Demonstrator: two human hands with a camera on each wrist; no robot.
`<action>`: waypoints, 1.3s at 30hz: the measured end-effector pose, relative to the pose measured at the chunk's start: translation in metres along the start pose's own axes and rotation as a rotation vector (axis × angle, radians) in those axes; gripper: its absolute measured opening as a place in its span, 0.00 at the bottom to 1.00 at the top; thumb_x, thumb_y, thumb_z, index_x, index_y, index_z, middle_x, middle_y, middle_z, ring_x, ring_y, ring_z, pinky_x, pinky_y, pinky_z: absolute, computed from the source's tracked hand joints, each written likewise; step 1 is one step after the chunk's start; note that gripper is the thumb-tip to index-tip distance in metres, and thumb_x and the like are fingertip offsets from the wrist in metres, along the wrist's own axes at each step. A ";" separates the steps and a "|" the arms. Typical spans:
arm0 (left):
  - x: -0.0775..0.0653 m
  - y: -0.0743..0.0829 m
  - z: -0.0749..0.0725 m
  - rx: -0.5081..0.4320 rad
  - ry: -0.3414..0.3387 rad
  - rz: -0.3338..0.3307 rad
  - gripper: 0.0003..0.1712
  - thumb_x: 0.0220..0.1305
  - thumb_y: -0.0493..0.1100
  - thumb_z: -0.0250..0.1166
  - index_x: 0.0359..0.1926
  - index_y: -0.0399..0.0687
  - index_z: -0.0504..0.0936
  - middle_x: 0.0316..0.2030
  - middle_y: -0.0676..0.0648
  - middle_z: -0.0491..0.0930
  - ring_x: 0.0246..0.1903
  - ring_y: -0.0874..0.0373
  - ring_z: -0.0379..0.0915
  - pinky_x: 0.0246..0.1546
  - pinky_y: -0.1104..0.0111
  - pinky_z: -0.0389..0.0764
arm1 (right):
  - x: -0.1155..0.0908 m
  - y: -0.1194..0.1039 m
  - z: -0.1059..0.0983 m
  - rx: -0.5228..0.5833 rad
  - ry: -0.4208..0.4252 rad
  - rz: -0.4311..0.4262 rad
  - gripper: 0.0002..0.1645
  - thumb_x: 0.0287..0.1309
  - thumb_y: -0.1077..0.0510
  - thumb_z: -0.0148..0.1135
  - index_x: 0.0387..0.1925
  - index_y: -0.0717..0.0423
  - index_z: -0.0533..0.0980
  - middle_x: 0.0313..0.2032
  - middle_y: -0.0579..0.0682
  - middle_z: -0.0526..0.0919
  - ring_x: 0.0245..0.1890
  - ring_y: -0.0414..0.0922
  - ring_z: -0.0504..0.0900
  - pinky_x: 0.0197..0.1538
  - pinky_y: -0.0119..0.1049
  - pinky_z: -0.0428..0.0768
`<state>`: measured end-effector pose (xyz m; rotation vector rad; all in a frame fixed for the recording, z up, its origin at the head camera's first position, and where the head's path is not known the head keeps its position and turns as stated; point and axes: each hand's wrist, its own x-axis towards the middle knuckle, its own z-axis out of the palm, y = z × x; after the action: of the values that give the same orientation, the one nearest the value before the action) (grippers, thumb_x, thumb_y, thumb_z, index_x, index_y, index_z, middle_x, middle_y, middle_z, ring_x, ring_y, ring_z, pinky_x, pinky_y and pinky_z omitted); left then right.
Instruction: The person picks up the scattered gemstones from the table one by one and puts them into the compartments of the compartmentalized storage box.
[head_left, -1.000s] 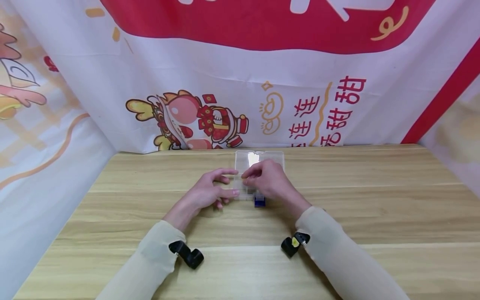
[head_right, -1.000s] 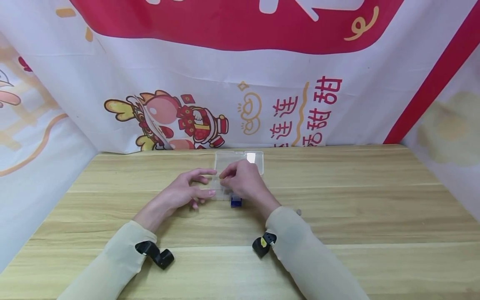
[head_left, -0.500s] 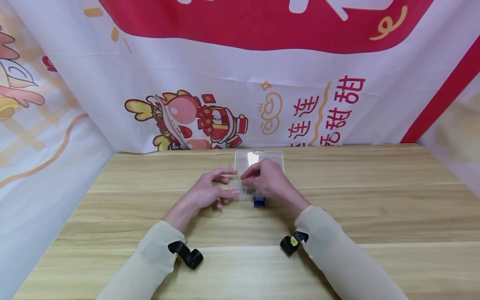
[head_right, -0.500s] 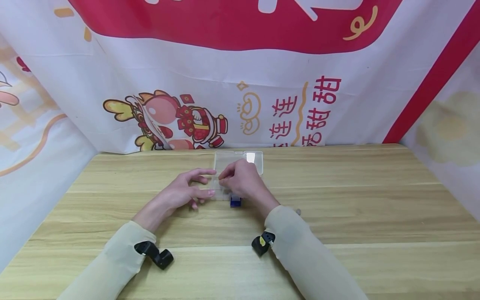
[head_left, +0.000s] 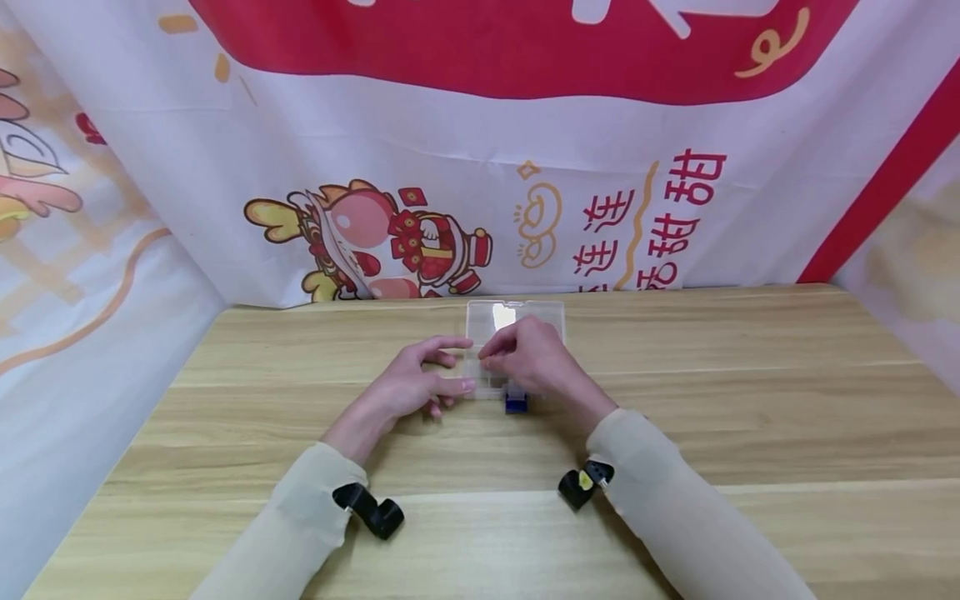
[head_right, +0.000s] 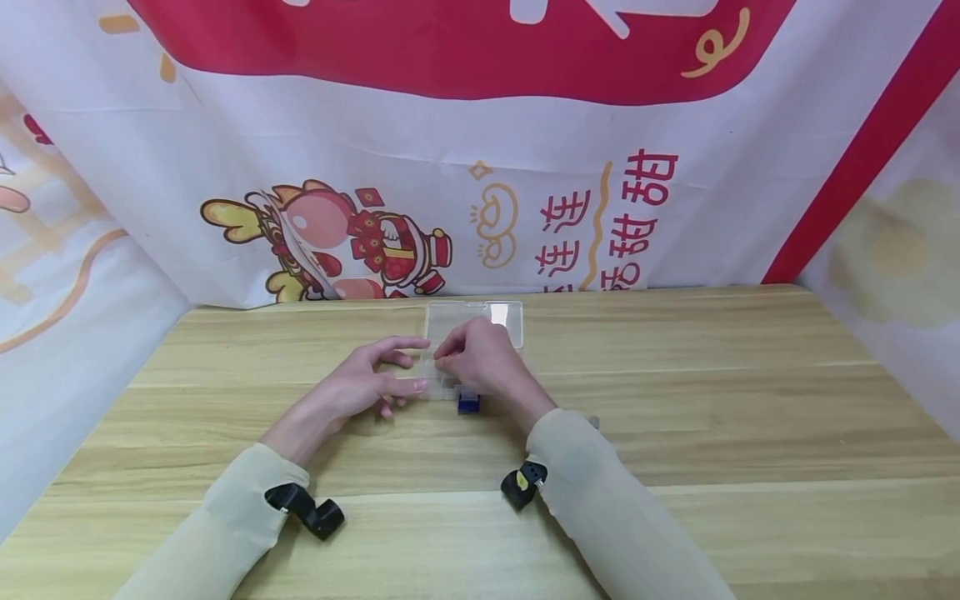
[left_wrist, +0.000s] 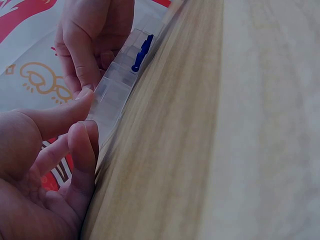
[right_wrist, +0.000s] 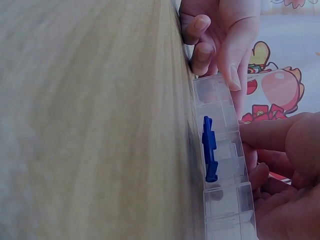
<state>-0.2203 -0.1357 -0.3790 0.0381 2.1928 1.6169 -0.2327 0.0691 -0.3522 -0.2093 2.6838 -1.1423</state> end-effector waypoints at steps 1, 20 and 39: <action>0.000 0.000 0.000 0.000 -0.001 0.001 0.38 0.63 0.39 0.77 0.71 0.64 0.77 0.63 0.40 0.70 0.30 0.55 0.79 0.22 0.71 0.81 | 0.000 0.000 0.000 0.001 -0.001 0.000 0.05 0.65 0.58 0.74 0.41 0.47 0.91 0.40 0.45 0.90 0.45 0.44 0.82 0.49 0.37 0.83; 0.001 -0.001 -0.002 0.001 -0.022 -0.007 0.38 0.64 0.41 0.77 0.73 0.67 0.77 0.65 0.41 0.70 0.30 0.56 0.79 0.22 0.72 0.82 | 0.000 -0.002 0.000 -0.037 -0.004 -0.021 0.04 0.66 0.57 0.73 0.41 0.48 0.91 0.39 0.45 0.90 0.44 0.44 0.82 0.50 0.38 0.83; 0.001 -0.001 -0.001 0.000 -0.006 0.002 0.36 0.64 0.40 0.77 0.71 0.65 0.78 0.64 0.41 0.70 0.30 0.55 0.79 0.22 0.71 0.81 | -0.006 0.001 -0.001 -0.035 0.058 -0.120 0.06 0.63 0.59 0.76 0.42 0.50 0.91 0.36 0.45 0.90 0.40 0.43 0.84 0.49 0.38 0.85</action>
<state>-0.2209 -0.1364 -0.3801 0.0448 2.1896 1.6154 -0.2274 0.0719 -0.3509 -0.3530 2.7765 -1.1519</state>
